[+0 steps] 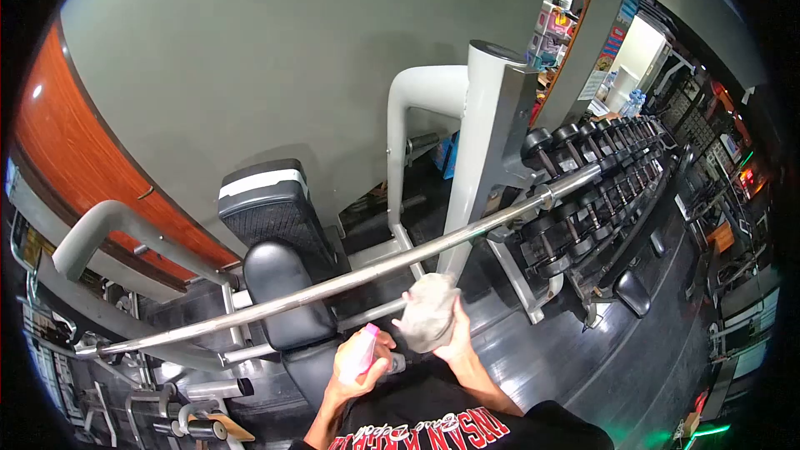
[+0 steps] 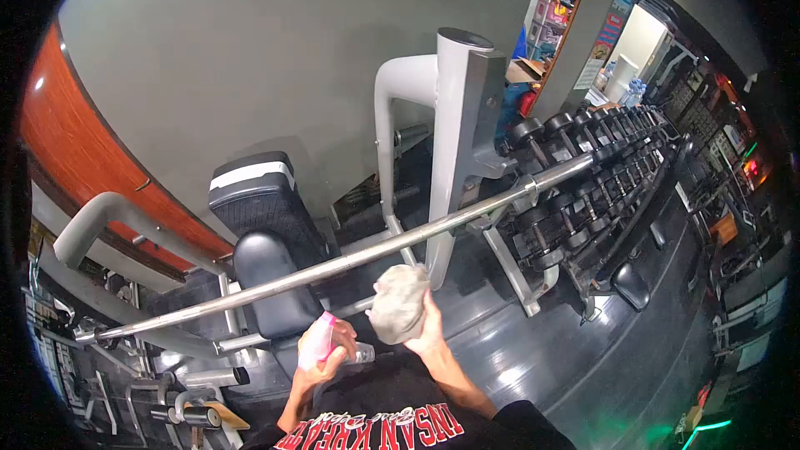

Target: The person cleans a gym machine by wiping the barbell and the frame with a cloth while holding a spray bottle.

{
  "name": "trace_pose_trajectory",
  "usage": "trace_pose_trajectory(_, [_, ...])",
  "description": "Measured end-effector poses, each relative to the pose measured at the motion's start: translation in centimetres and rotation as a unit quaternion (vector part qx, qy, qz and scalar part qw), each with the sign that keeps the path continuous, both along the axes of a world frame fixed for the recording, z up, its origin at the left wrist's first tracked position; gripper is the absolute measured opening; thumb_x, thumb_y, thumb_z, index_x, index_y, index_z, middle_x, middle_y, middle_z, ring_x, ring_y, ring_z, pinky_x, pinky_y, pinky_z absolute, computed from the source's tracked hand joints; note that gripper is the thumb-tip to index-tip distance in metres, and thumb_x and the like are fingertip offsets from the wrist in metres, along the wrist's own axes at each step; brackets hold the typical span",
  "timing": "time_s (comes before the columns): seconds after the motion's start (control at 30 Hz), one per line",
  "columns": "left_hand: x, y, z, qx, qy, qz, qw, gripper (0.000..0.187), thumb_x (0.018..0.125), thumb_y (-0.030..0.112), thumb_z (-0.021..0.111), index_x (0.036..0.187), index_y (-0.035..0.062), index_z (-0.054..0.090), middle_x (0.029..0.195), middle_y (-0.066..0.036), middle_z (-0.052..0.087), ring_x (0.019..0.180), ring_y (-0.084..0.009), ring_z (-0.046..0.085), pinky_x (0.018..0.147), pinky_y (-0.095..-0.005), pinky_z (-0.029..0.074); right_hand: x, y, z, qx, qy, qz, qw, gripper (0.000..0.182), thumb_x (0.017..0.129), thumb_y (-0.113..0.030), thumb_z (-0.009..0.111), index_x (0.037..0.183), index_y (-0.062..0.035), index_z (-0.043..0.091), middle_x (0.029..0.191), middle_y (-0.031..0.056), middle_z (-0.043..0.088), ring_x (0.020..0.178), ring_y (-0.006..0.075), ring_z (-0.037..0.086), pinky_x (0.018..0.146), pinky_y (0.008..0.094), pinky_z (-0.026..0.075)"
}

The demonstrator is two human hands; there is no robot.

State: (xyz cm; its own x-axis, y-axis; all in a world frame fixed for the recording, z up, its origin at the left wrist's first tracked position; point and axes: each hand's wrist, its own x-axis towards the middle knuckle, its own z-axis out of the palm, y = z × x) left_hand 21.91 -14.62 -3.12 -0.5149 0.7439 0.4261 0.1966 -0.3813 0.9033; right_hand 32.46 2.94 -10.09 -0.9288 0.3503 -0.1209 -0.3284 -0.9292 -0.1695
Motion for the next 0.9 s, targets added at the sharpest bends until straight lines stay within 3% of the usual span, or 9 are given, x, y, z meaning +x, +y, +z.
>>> trace_pose_trajectory(0.1, [0.4, 2.1, 0.2, -0.037, 0.064, -0.017, 0.997, 0.029, 0.081, 0.003, 0.066, 0.107, -0.0025, 0.053, 0.068, -0.01, 0.061, 0.071, -0.0235, 0.063, 0.073, -0.0344, 0.05, 1.9, 2.3, 1.0, 0.024, 0.002, -0.063, 0.998, 0.051, 0.093, -0.054, 0.042, 0.131, -0.0225, 0.051, 0.129, 0.0057, 0.056, 0.119, 0.0288, 0.053, 0.107, 0.069, 0.021])
trace_pose_trajectory(0.13, [0.8, 2.7, 0.3, -0.059, 0.041, -0.016, 0.997, 0.03, 0.079, 0.002, 0.068, 0.105, -0.0005, 0.055, 0.07, -0.009, 0.061, 0.073, -0.0236, 0.063, 0.074, -0.0351, 0.049, 2.6, 2.9, 1.4, -0.059, 0.048, -0.084, 0.994, 0.056, 0.095, -0.054, 0.035, 0.136, -0.017, 0.044, 0.132, 0.0111, 0.052, 0.121, 0.031, 0.051, 0.101, 0.0688, 0.031])
trace_pose_trajectory(0.23, [3.2, 5.2, 1.7, -0.066, -0.111, 0.029, 0.991, 0.026, 0.076, 0.002, 0.071, 0.097, -0.0006, 0.057, 0.07, -0.006, 0.061, 0.073, -0.0236, 0.062, 0.074, -0.0367, 0.048, 4.0, 5.0, 4.3, -0.024, 0.038, -0.094, 0.995, 0.056, 0.096, -0.053, 0.033, 0.139, -0.0186, 0.042, 0.138, 0.01, 0.048, 0.126, 0.0303, 0.047, 0.102, 0.0656, 0.032])
trace_pose_trajectory(0.3, [4.2, 6.7, 1.6, -0.067, -0.093, 0.046, 0.992, 0.028, 0.073, 0.003, 0.074, 0.095, -0.0003, 0.057, 0.074, -0.004, 0.061, 0.083, -0.0245, 0.06, 0.077, -0.0364, 0.047, 4.5, 6.7, 5.6, 0.009, 0.035, -0.071, 0.997, 0.057, 0.096, -0.053, 0.033, 0.14, -0.0184, 0.041, 0.139, 0.0099, 0.046, 0.127, 0.0316, 0.045, 0.102, 0.0645, 0.033])
trace_pose_trajectory(0.4, [4.9, 8.8, 2.4, -0.118, 0.131, 0.015, 0.984, 0.043, 0.07, 0.0, 0.077, 0.105, 0.0022, 0.053, 0.082, -0.005, 0.062, 0.103, -0.0281, 0.051, 0.082, -0.0366, 0.046, 5.4, 9.6, 5.6, 0.008, 0.038, -0.043, 0.998, 0.058, 0.095, -0.054, 0.033, 0.14, -0.0179, 0.04, 0.141, 0.0103, 0.045, 0.13, 0.0344, 0.041, 0.103, 0.0632, 0.033])
trace_pose_trajectory(0.6, [8.1, 14.3, 3.7, -0.087, 0.19, 0.032, 0.977, 0.041, 0.068, 0.001, 0.079, 0.102, 0.0028, 0.057, 0.087, -0.007, 0.064, 0.091, -0.0271, 0.059, 0.077, -0.0373, 0.05, 8.4, 14.6, 6.7, -0.021, 0.03, -0.045, 0.998, 0.052, 0.095, -0.052, 0.035, 0.13, -0.0166, 0.051, 0.133, 0.0119, 0.051, 0.128, 0.0317, 0.045, 0.109, 0.0628, 0.023])
trace_pose_trajectory(0.77, [8.9, 17.4, 3.5, -0.078, 0.226, 0.077, 0.968, 0.041, 0.066, 0.002, 0.079, 0.101, 0.003, 0.058, 0.088, -0.008, 0.065, 0.081, -0.0273, 0.064, 0.072, -0.0374, 0.052, 10.8, 18.8, 5.9, -0.049, 0.101, -0.056, 0.992, 0.053, 0.096, -0.05, 0.035, 0.133, -0.0152, 0.048, 0.135, 0.0128, 0.049, 0.126, 0.0327, 0.047, 0.108, 0.0619, 0.027])
trace_pose_trajectory(0.83, [9.5, 18.6, 3.8, -0.056, 0.244, 0.113, 0.961, 0.04, 0.065, 0.002, 0.079, 0.1, 0.0029, 0.059, 0.088, -0.007, 0.065, 0.086, -0.0286, 0.063, 0.078, -0.0395, 0.051, 11.5, 20.6, 6.3, 0.055, -0.011, -0.09, 0.994, 0.056, 0.095, -0.051, 0.036, 0.137, -0.0146, 0.044, 0.138, 0.0123, 0.047, 0.126, 0.0329, 0.046, 0.106, 0.0618, 0.031])
trace_pose_trajectory(0.9, [10.1, 19.6, 4.1, -0.057, 0.169, 0.144, 0.973, 0.037, 0.065, 0.002, 0.078, 0.096, 0.0029, 0.06, 0.089, -0.007, 0.065, 0.088, -0.0281, 0.063, 0.082, -0.0398, 0.05, 11.5, 22.3, 6.7, 0.01, -0.002, -0.071, 0.997, 0.058, 0.094, -0.052, 0.036, 0.139, -0.0146, 0.041, 0.14, 0.0119, 0.044, 0.126, 0.0334, 0.046, 0.104, 0.0619, 0.032])
